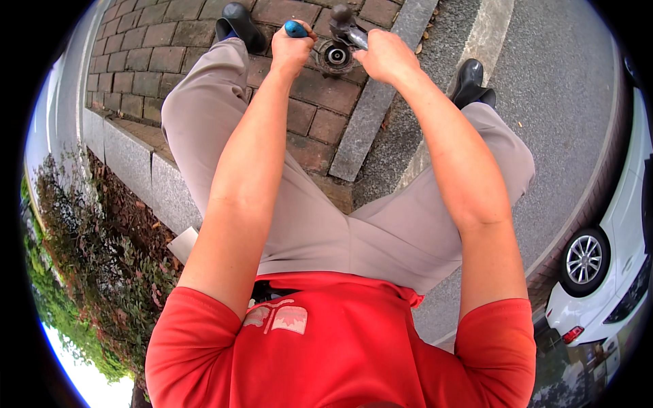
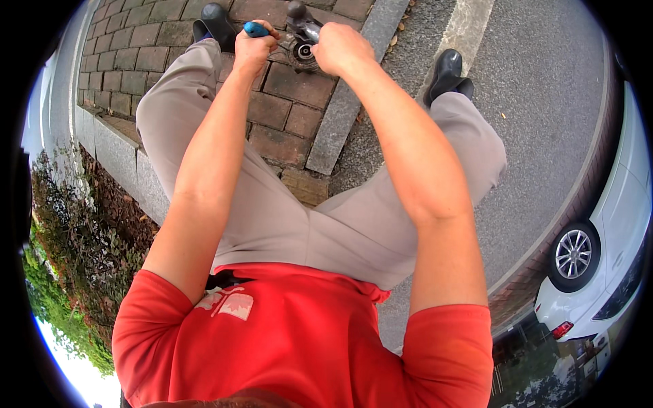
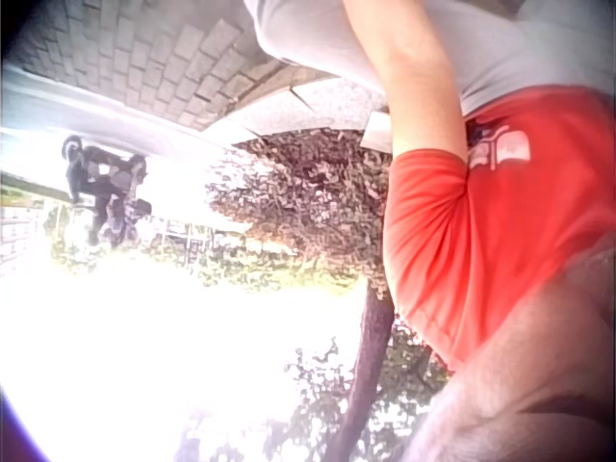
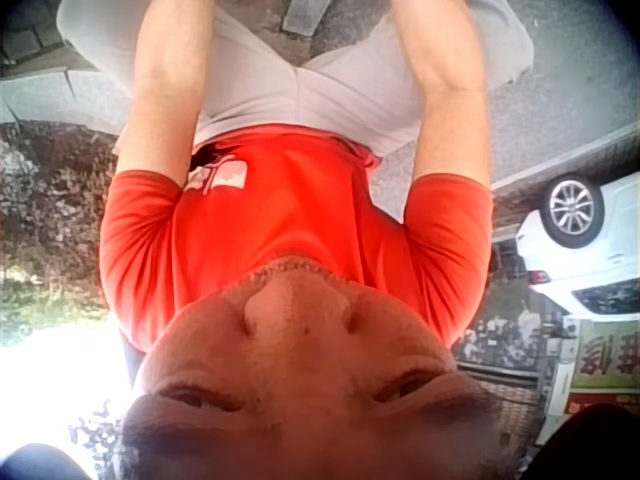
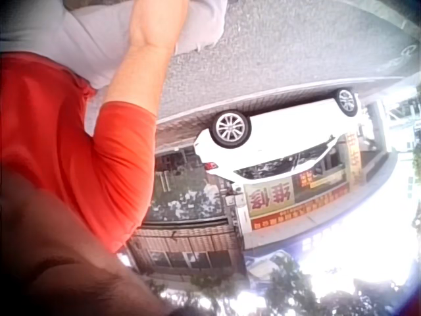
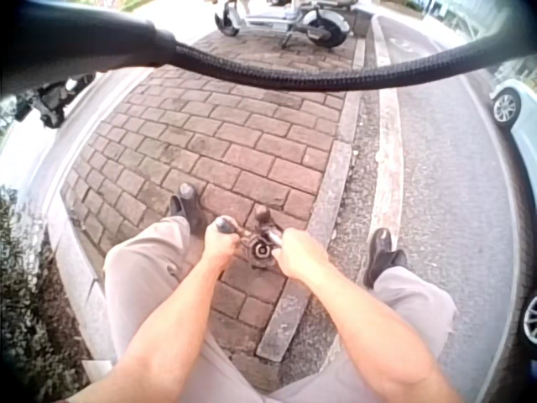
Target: The person separates a metal component from a larger assembly by tapping it with a hammer and prying with a screwdriver, then uses the screwdriver to manipulate internal parts of the detached component.
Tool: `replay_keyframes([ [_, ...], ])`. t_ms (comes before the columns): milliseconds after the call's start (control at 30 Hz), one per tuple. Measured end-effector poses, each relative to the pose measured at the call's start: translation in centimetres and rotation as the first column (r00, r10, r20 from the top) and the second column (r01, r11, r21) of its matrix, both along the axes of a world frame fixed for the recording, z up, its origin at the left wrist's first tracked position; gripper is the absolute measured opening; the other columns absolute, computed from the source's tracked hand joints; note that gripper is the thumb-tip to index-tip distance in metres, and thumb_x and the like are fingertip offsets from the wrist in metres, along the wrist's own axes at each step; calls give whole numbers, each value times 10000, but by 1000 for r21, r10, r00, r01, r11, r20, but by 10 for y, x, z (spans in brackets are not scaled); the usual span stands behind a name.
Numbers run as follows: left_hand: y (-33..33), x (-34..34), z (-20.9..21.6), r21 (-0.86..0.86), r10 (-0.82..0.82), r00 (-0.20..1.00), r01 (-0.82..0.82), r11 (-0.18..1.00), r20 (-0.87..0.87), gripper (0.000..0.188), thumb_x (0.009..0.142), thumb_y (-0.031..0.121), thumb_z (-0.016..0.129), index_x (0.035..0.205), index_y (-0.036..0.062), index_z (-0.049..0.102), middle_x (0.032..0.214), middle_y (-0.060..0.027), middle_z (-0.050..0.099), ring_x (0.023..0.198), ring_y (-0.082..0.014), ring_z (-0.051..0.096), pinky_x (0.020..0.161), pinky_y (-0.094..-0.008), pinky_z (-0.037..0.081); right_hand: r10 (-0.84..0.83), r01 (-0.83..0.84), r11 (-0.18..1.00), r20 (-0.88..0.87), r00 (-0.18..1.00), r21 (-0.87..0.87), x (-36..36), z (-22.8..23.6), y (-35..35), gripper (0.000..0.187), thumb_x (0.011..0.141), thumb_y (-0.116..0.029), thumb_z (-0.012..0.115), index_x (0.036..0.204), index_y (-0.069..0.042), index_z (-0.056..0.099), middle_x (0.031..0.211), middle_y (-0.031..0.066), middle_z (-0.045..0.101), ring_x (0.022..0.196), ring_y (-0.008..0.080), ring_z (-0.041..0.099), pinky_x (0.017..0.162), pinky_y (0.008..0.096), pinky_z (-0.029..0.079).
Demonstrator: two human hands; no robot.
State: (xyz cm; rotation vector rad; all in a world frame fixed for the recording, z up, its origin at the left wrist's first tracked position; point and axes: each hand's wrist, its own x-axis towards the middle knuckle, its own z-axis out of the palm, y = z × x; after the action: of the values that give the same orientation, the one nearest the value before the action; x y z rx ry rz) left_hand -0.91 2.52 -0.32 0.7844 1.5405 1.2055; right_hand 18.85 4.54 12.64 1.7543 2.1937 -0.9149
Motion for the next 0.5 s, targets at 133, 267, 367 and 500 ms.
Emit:
replay_keyframes([
  [133,-2,-1,-8,116,-49,996,58,992,-76,224,713,-126,648,870,34,648,826,-64,686,741,-129,636,602,-262,490,14,-4,989,-62,998,150,-9,20,-5,363,910,-327,683,1060,-1,625,1040,224,699,1000,401,669,846,495,533],
  [267,-2,13,1,83,-4,999,8,997,-39,155,700,-72,653,803,40,683,756,-22,690,709,-117,635,681,-287,520,69,36,928,-264,962,371,-12,33,-7,308,894,-299,688,1006,-29,592,965,199,711,918,410,681,793,502,544],
  [367,-5,2,-11,28,-49,985,55,998,-167,153,699,-45,672,828,29,709,783,-22,705,711,-119,633,691,-298,523,103,30,922,-319,942,387,-23,55,-12,304,840,-246,697,955,-19,531,848,238,674,829,443,665,727,530,527],
  [500,-3,6,-16,79,-4,999,8,997,-53,194,702,0,704,894,10,727,804,-30,719,710,-128,628,691,-327,525,215,-204,915,7,977,347,-27,40,-9,290,871,-249,703,1014,-43,557,891,173,706,880,382,688,753,510,549],
])
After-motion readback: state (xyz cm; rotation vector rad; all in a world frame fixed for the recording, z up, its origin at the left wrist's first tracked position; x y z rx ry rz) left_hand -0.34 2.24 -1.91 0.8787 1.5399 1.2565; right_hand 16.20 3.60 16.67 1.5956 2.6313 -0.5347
